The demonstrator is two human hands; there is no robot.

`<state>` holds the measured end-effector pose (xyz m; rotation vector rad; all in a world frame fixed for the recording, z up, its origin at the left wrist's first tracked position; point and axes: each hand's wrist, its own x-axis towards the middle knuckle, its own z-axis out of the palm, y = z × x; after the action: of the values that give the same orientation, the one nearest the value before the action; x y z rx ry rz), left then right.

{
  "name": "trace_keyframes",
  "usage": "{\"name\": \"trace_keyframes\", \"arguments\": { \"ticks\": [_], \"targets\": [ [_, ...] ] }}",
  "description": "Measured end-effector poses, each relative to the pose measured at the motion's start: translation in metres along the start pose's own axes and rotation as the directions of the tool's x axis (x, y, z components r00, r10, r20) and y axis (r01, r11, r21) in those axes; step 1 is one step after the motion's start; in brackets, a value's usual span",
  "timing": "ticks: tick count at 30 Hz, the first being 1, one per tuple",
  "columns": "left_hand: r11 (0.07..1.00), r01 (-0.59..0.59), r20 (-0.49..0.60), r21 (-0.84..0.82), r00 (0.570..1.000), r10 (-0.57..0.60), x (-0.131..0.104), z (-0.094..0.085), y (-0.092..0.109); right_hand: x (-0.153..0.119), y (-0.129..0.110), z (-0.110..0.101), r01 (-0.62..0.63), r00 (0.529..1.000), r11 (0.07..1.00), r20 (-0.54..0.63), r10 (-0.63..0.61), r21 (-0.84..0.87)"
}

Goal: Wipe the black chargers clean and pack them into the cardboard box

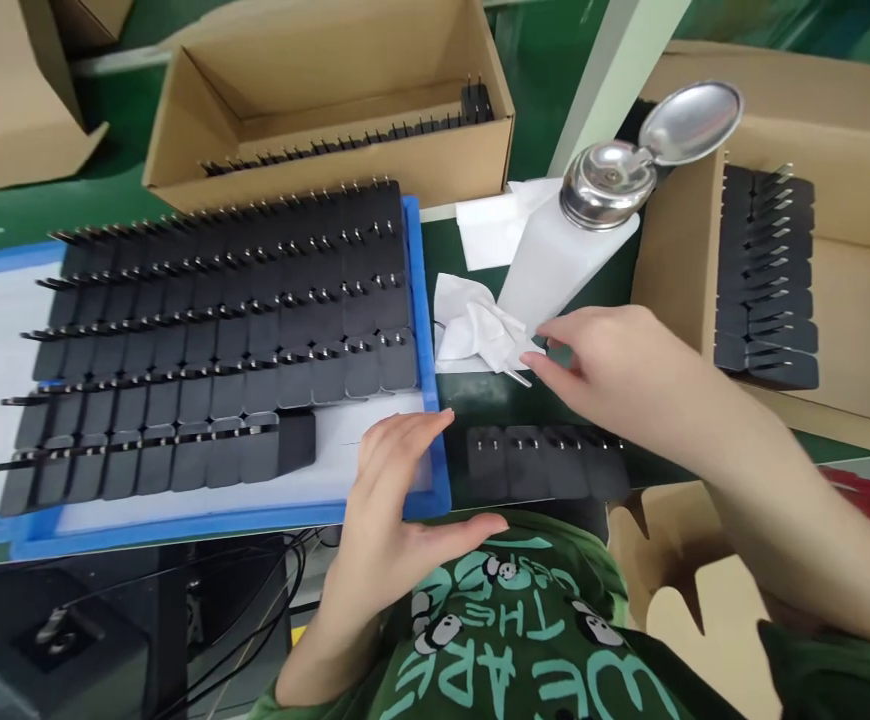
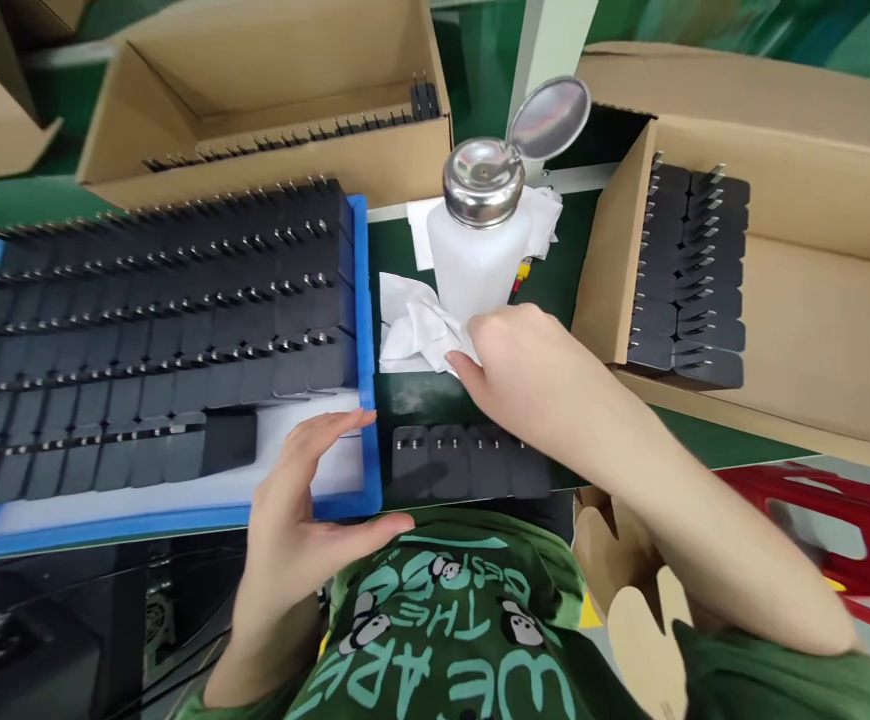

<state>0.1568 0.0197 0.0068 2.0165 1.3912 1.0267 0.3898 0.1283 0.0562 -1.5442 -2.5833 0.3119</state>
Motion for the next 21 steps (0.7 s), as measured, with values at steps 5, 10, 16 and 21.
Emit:
{"name": "trace_keyframes", "arguments": {
  "ticks": [5,10,16,21],
  "targets": [
    [1.0,-0.007,-0.09,-0.014,0.996,0.006,-0.012,-0.01,-0.008,0.024,-0.003,0.019,-0.202,0.967,0.979,0.16,0.198,0.008],
    [0.999,0.022,-0.149,-0.046,0.988,-0.028,-0.013,-0.014,-0.009,0.008,0.003,0.012,-0.229,0.973,0.968,0.061,0.224,0.097],
    [0.997,0.018,-0.191,-0.079,0.981,-0.033,-0.008,-0.006,-0.004,-0.009,0.006,0.001,-0.306,0.952,0.951,0.044,0.304,0.047],
    [0.996,0.003,-0.164,-0.084,0.986,-0.016,-0.008,-0.001,-0.001,0.0,-0.026,-0.005,-0.216,0.969,0.965,0.091,0.23,-0.147]
  ]
}}
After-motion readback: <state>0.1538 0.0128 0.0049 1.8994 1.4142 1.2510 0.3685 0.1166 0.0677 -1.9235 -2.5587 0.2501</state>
